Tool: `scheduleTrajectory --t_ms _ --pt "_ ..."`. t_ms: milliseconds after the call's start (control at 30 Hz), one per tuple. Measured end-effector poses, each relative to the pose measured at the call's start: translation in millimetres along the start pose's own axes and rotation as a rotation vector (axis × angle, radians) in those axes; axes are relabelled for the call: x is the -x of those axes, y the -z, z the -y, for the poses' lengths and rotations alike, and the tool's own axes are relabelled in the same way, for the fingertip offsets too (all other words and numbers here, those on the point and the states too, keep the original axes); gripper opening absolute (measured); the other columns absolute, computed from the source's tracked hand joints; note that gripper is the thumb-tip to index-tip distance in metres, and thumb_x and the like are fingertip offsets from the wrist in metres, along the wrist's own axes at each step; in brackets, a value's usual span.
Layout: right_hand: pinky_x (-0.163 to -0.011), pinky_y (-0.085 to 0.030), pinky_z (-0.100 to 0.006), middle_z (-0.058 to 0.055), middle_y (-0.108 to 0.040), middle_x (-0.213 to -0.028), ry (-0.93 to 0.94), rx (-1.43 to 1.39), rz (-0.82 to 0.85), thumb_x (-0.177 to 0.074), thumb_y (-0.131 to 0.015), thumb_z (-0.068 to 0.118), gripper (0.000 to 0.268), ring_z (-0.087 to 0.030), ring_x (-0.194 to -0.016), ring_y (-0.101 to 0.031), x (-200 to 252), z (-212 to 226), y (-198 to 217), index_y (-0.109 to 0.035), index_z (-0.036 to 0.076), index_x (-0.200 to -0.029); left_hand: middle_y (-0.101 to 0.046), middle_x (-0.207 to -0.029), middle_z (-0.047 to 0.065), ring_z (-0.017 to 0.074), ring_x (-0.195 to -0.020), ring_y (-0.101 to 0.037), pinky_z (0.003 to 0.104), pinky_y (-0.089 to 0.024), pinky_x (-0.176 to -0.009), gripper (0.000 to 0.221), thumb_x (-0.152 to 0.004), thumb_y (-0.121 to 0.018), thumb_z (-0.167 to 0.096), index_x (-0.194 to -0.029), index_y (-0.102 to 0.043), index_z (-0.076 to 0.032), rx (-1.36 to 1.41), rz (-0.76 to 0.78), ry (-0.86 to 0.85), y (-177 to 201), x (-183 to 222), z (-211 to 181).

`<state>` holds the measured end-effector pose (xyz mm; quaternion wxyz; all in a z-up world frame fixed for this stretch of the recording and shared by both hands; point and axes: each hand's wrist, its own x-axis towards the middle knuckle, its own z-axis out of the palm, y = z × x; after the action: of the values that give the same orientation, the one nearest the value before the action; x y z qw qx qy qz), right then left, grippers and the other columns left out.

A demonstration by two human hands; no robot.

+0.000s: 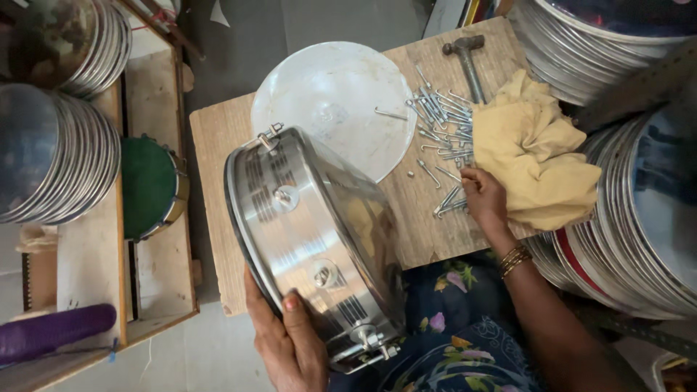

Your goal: The person assembles and tunes a small drum by placing a head on the shell and then tightening the lugs around the rim by hand.

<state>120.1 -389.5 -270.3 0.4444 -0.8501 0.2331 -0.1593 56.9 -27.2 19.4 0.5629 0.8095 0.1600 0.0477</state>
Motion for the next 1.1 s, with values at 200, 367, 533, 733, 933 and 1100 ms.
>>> scheduleTrajectory --t_ms 200,367,533,733,933,1100 --pt "-0.085 -0.055 -0.036 -0.014 -0.074 -0.109 0.210 0.093 -0.034 -0.095 -0.068 0.009 0.018 -0.028 -0.097 -0.071 -6.1 2.6 11.3 -0.072 0.007 -0.113 -0.075 -0.093 0.012 0.0089 -0.065 -0.062 0.024 -0.050 -0.056 0.061 -0.100 -0.046 -0.012 -0.157 -0.029 0.000 -0.024 0.078 -0.139 -6.3 14.9 -3.7" --pt "-0.080 -0.052 -0.050 -0.017 -0.072 -0.095 0.474 0.473 0.039 -0.090 -0.065 0.013 0.019 -0.040 -0.093 -0.065 -17.4 9.8 -8.2 -0.073 0.006 -0.106 -0.069 -0.113 0.027 0.0252 -0.094 -0.065 0.034 -0.051 -0.079 0.057 -0.105 -0.047 -0.010 -0.160 -0.033 0.001 -0.060 0.132 -0.293 -8.4 28.1 -3.3" --pt "-0.081 -0.052 -0.051 -0.018 -0.069 -0.096 0.431 0.700 0.088 -0.095 -0.058 0.006 0.010 -0.038 -0.096 -0.064 -23.7 19.2 -16.2 -0.068 0.005 -0.095 -0.063 -0.136 0.029 0.0354 -0.118 -0.069 0.037 -0.053 -0.095 0.054 -0.105 -0.045 -0.012 -0.156 -0.035 0.003 -0.041 0.143 -0.466 -14.0 39.2 -8.9" --pt "-0.071 -0.053 -0.042 -0.015 -0.067 -0.087 0.052 0.087 0.189 -0.091 -0.058 0.004 0.022 -0.030 -0.079 -0.065 -14.9 39.2 -0.5 -0.070 0.002 -0.110 -0.058 -0.145 0.030 0.0409 -0.130 -0.063 0.040 -0.050 -0.104 0.052 -0.107 -0.045 -0.011 -0.156 -0.035 0.004 0.011 0.132 -0.571 -9.1 56.2 -8.5" --pt "-0.074 -0.059 -0.028 -0.004 -0.070 -0.090 -0.149 -0.749 0.464 -0.096 -0.058 0.003 0.023 -0.013 -0.079 -0.069 6.6 47.3 25.0 -0.068 0.002 -0.117 -0.054 -0.149 0.032 0.0428 -0.136 -0.059 0.042 -0.049 -0.108 0.052 -0.108 -0.046 -0.008 -0.157 -0.034 0.005 0.029 0.117 -0.653 -5.8 62.6 8.2" --pt "-0.074 -0.056 -0.026 -0.003 -0.070 -0.092 0.112 -0.637 0.331 -0.099 -0.067 0.001 0.015 -0.011 -0.078 -0.065 44.5 125.4 78.5 -0.069 0.002 -0.113 -0.053 -0.149 0.031 0.0433 -0.137 -0.058 0.042 -0.049 -0.109 0.053 -0.108 -0.048 -0.009 -0.157 -0.034 0.005 0.062 0.107 -0.685 -5.5 67.0 20.2"
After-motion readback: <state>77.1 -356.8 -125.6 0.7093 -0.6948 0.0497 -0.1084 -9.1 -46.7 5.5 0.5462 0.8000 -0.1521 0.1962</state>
